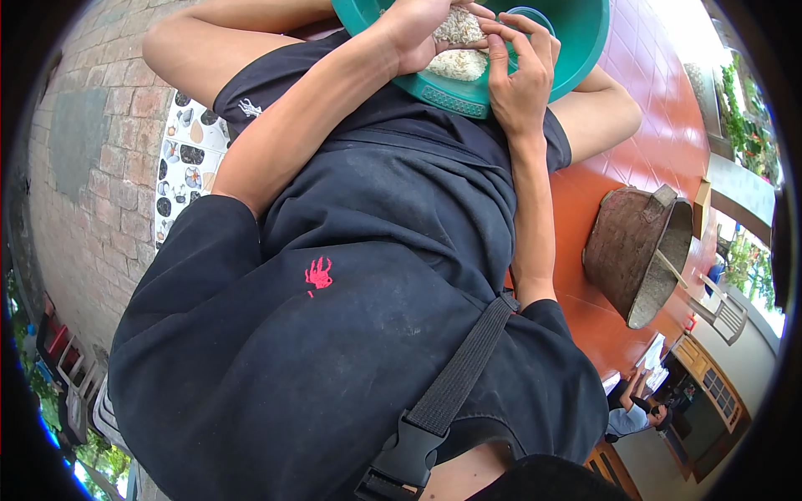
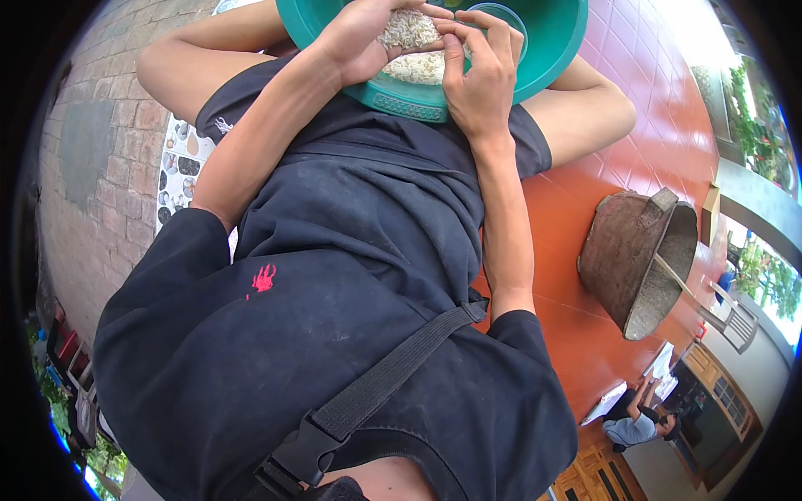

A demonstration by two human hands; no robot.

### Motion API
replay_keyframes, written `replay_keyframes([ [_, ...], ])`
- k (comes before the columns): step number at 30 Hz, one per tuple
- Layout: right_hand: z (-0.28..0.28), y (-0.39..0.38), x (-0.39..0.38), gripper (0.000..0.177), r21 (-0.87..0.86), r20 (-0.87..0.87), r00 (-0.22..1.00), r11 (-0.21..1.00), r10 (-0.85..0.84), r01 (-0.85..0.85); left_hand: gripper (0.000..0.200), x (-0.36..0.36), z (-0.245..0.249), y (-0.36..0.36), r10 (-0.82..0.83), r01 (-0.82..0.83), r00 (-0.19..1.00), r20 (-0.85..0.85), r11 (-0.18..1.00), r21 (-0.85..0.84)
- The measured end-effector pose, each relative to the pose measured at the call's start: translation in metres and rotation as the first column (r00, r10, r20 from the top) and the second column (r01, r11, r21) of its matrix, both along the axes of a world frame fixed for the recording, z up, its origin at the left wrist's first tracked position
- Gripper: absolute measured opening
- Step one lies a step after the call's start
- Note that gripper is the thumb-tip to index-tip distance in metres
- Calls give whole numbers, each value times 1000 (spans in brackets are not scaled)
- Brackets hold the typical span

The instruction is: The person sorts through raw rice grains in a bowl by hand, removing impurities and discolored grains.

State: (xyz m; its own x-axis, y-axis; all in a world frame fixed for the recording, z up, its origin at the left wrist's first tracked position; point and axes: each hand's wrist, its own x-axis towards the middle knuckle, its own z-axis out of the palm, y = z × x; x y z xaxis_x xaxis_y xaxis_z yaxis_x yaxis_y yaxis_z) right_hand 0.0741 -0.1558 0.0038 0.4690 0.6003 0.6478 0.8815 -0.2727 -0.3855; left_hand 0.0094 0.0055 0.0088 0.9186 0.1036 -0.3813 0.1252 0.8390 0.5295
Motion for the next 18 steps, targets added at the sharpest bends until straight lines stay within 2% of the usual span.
replay_keyframes([
  [10, 4, 0, -3, 13, -122, 53, 999, 993, 2, 5, 34, -1, -13, 1, 27, -29, 999, 37, 997, 69],
  [12, 7, 1, -5, 13, -157, 107, 994, 987, -14, 31, 38, -5, -16, 5, -59, 15, 991, 123, 945, 328],
  [13, 10, 1, -7, 13, -156, 107, 994, 987, -15, 32, 38, -5, -16, 5, -59, 16, 991, 123, 945, 328],
  [15, 18, 0, -10, 23, -204, -132, 991, 979, -4, -24, 39, -6, -15, 4, -35, -16, 990, 134, 932, 362],
  [16, 14, 0, -8, 23, -204, -132, 991, 979, -4, -23, 39, -6, -15, 4, -36, -15, 990, 134, 932, 362],
  [18, 4, 1, -2, 12, -111, 57, 998, 994, -13, 20, 38, -8, -15, 4, -24, -43, 984, 176, 928, 369],
])
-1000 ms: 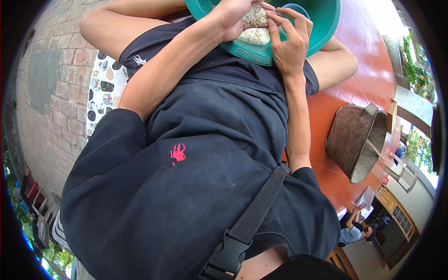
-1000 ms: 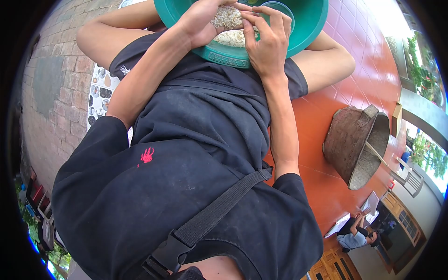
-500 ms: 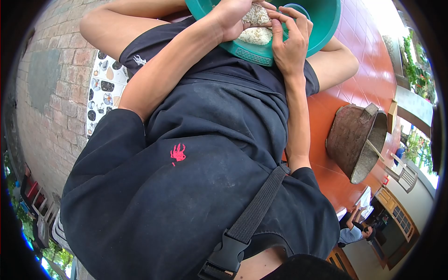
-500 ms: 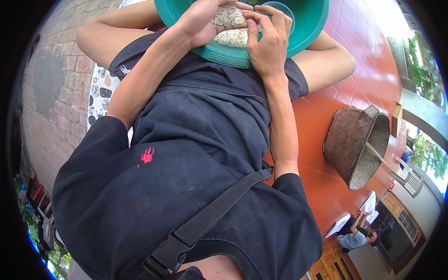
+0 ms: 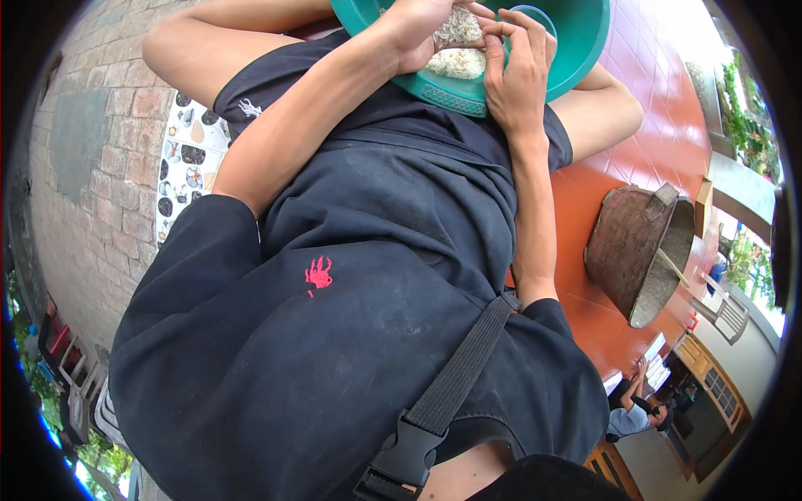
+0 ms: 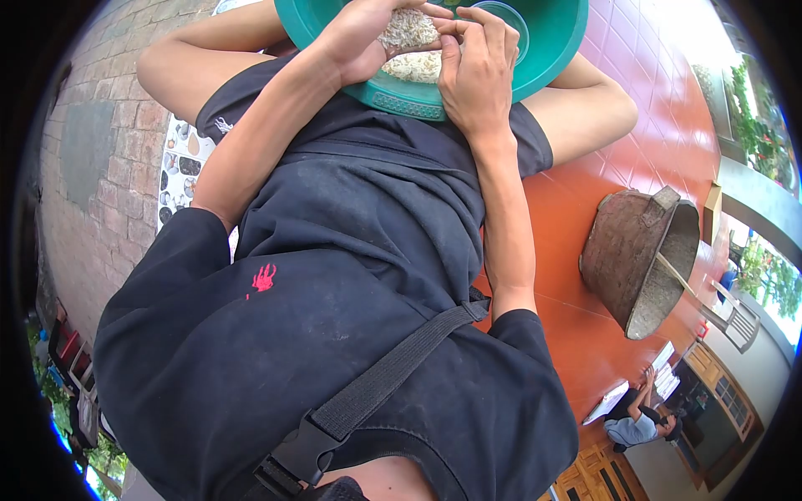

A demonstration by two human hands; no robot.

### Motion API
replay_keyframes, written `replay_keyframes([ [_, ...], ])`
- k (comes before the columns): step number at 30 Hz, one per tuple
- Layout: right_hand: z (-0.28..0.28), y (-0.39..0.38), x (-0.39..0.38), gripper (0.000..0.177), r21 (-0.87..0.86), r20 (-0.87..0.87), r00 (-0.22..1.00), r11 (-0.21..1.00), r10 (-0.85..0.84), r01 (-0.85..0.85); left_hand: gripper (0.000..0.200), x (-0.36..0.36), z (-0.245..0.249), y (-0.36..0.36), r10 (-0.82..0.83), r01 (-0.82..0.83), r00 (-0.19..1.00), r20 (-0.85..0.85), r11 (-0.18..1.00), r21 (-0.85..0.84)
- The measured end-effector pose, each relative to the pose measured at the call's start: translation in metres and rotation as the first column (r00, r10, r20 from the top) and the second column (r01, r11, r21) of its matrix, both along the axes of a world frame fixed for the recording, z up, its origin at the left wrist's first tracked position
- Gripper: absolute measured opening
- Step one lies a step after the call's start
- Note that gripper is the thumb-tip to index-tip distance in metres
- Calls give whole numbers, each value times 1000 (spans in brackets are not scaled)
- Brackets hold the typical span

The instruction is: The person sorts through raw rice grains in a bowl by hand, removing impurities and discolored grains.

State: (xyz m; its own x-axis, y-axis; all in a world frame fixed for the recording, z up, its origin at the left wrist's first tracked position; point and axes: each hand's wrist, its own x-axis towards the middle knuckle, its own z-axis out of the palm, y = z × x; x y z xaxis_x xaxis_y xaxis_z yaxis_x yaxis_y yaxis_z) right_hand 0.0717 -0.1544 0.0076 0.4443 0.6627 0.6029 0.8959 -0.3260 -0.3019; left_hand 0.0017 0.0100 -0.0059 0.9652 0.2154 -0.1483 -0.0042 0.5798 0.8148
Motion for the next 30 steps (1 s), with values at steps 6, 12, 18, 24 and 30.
replay_keyframes([
  [6, -5, -1, 4, 12, 122, -75, 997, 992, 34, -25, 35, 7, 17, -6, -28, -22, 990, -141, 939, -343],
  [12, -5, -3, 5, 11, 177, -90, 995, 984, 49, -32, 40, 6, 19, -5, -69, 24, 989, -132, 949, -315],
  [18, -7, -6, 10, 12, 295, -163, 972, 932, -168, 211, 42, 4, 34, -7, -59, -3, 979, -194, 952, -305],
  [24, -5, -4, 6, 11, 278, -91, 989, 950, -118, 139, 41, 1, 37, -7, -50, -17, 977, -206, 950, -313],
  [30, -5, 0, 3, 12, 151, 32, 998, 988, -45, 39, 37, 8, 7, -3, -11, -29, 992, -122, 947, -320],
])
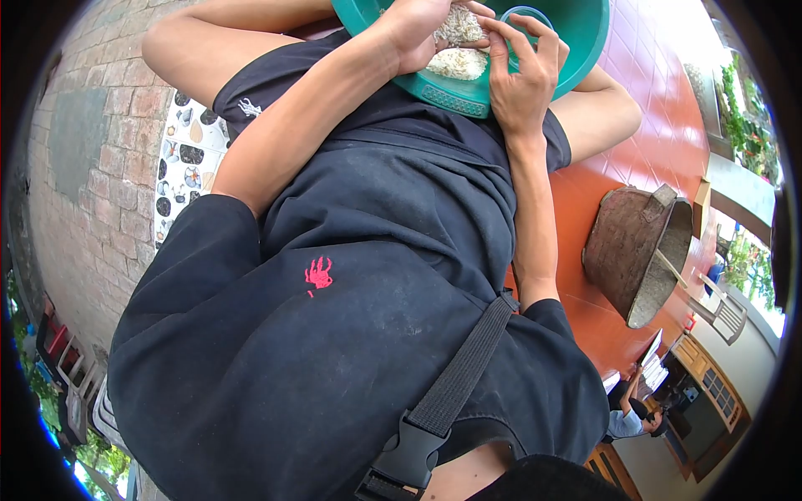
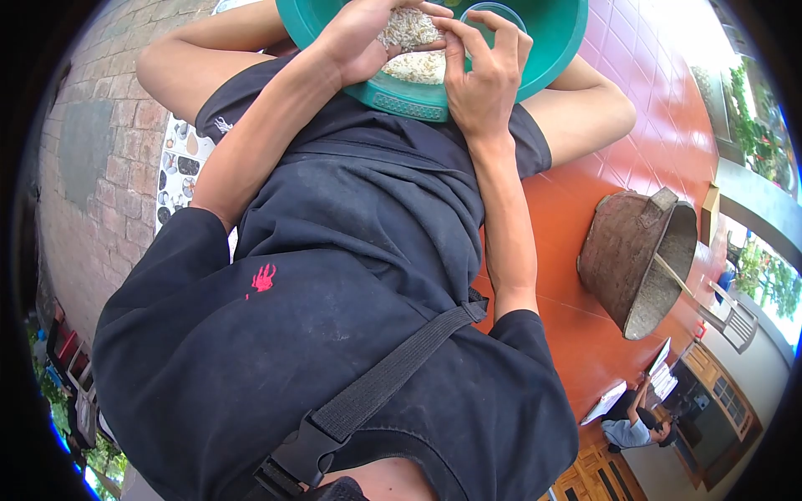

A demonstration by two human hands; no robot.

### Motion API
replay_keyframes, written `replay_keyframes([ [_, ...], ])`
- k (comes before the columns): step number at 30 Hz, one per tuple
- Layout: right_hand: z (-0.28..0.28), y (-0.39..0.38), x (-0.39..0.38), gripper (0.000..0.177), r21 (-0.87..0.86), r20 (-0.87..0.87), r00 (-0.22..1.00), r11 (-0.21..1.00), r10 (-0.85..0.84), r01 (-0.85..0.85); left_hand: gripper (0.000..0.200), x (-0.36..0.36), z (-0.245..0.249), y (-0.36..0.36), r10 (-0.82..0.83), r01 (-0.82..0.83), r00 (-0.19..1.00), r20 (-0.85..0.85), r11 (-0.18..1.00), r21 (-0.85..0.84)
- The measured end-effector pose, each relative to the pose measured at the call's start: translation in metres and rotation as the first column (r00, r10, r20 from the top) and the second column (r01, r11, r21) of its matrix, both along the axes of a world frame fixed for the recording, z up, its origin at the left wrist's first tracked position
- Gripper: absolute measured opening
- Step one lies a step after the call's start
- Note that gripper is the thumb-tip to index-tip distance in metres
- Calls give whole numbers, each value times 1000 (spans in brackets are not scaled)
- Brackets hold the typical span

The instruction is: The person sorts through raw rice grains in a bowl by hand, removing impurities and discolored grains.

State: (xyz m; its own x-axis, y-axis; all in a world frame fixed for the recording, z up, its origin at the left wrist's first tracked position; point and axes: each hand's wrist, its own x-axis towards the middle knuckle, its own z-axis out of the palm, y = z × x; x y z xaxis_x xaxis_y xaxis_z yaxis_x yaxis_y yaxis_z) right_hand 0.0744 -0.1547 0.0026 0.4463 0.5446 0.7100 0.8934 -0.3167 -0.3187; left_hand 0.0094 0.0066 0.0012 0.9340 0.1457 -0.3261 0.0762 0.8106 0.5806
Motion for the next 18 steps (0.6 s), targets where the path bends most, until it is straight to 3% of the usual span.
replay_keyframes([
  [4, 1, 0, -2, 17, -85, 98, 995, 996, -25, 33, 37, -3, 9, -1, 16, -17, 999, -52, 1000, -22],
  [18, -1, -1, -2, 14, -190, 45, 998, 981, -33, 41, 38, -2, 10, -3, 7, -8, 999, -53, 1000, -8],
])
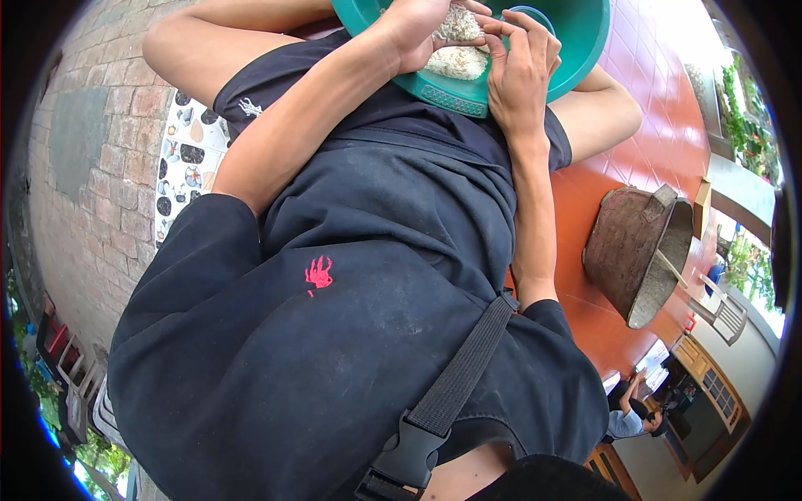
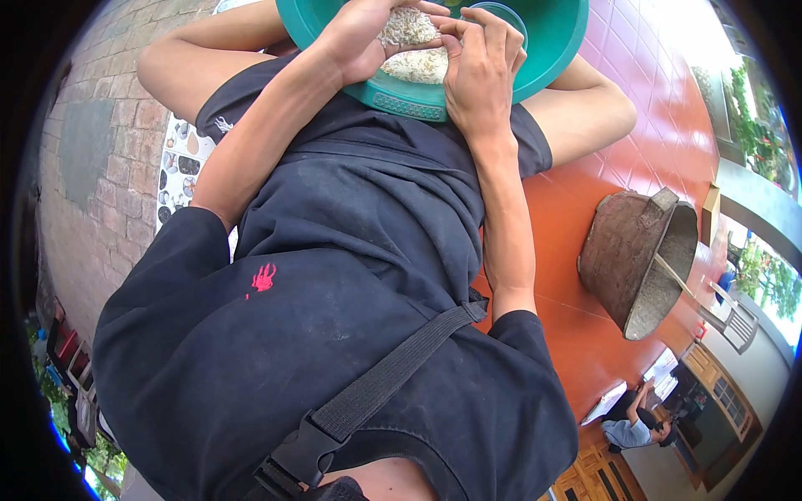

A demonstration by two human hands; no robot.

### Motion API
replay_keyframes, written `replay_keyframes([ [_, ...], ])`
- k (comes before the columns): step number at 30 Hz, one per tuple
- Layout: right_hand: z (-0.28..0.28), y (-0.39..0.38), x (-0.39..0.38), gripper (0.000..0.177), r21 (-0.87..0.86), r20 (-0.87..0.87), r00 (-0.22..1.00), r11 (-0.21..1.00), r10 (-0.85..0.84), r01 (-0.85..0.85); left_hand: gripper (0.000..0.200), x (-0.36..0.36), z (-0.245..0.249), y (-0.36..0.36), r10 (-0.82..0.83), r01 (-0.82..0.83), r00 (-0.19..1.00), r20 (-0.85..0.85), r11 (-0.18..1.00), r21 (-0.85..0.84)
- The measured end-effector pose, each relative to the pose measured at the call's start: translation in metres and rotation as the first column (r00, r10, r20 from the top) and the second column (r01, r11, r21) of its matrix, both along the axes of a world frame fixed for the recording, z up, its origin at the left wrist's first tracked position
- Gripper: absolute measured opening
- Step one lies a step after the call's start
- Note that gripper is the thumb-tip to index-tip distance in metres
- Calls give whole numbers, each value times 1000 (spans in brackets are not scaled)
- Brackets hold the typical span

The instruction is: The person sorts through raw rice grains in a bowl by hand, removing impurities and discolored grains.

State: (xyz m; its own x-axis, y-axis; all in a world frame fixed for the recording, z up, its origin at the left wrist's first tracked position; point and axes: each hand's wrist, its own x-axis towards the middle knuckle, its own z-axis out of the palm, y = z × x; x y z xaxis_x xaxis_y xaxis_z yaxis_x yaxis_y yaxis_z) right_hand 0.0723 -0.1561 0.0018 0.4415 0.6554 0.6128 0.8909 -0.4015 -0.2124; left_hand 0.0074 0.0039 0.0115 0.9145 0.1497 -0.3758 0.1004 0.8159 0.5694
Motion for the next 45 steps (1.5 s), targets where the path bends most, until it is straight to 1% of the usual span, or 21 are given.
replay_keyframes([
  [3, 1, -1, 1, 13, -30, 2, 1000, 1000, 2, -2, 36, 2, -11, 1, -1, -2, 998, 70, 999, 46],
  [5, 5, -1, -1, 12, -42, 1, 1000, 999, 3, -3, 36, 2, -12, 1, -7, 3, 998, 64, 999, 53],
  [7, 22, 2, -11, 20, -141, -152, 988, 990, -41, 19, 36, 1, -9, 0, -12, 9, 998, 59, 998, 59],
  [8, 22, 3, -13, 20, -140, -153, 987, 990, -41, 19, 36, 1, -7, 0, -4, 2, 999, 38, 998, 57],
  [10, 22, 5, -15, 20, -23, -156, 987, 999, -33, 30, 37, 0, -1, 0, 6, -7, 1000, 17, 998, 56],
  [14, 23, 6, -14, 21, -27, -173, 985, 1000, -17, 12, 39, -1, 3, 1, -17, 17, 1000, 0, 1000, 14],
  [16, 16, 4, -11, 18, 58, -141, 990, 998, -24, 33, 40, -2, 6, 2, -29, 29, 1000, 10, 1000, -2],
  [17, 8, 3, -6, 18, 57, -141, 990, 998, -24, 32, 41, -2, 8, 2, -46, 47, 999, 29, 998, -43],
  [19, -3, 1, 3, 12, 196, 6, 984, 966, -175, 171, 43, -4, 19, 2, -64, 68, 997, 50, 994, -86],
  [21, -7, -1, 7, 12, 220, 5, 983, 959, -182, 176, 44, -7, 29, 0, -49, 47, 998, -42, 998, -46],
  [22, -7, -1, 7, 13, 244, 1, 982, 952, -189, 183, 44, -6, 27, 0, -48, 46, 998, -42, 998, -47],
  [23, -5, -1, 6, 13, 243, 2, 982, 953, -188, 182, 43, -4, 22, 0, -51, 50, 998, -24, 997, -63],
  [25, 5, 1, 0, 11, 175, 61, 998, 984, -29, 18, 42, -1, 6, 2, -54, 53, 999, -6, 996, -78],
  [27, 20, 3, -12, 12, 129, 6, 1000, 992, 14, -15, 38, -1, -6, 3, -60, 62, 992, 107, 998, -10],
  [28, 26, 3, -16, 14, 83, -52, 997, 995, 55, -51, 38, -1, -5, 2, -61, 62, 992, 106, 998, -10],
  [29, 27, 3, -16, 14, 83, -52, 997, 995, 55, -51, 36, 1, -3, 1, -39, 40, 997, 69, 999, -8],
  [31, 29, 3, -17, 15, 96, -62, 986, 984, 156, -149, 33, 0, -3, 1, -16, 16, 999, 31, 1000, -5],
  [33, 30, 5, -19, 17, 97, -66, 987, 985, 149, -142, 31, 0, -10, 3, -25, 16, 994, 102, 996, 86],
  [37, 30, 6, -18, 20, 74, -67, 989, 989, 134, -129, 28, -1, -13, 3, -2, -2, 999, 53, 996, 85],
  [39, 30, 7, -19, 19, 88, -77, 986, 986, 148, -141, 36, -7, -21, 6, -60, -2, 988, 143, 916, 400],
  [45, 32, 8, -19, 15, 106, -92, 980, 980, 178, -168, 34, -7, -22, 5, -70, 2, 983, 167, 925, 379],
])
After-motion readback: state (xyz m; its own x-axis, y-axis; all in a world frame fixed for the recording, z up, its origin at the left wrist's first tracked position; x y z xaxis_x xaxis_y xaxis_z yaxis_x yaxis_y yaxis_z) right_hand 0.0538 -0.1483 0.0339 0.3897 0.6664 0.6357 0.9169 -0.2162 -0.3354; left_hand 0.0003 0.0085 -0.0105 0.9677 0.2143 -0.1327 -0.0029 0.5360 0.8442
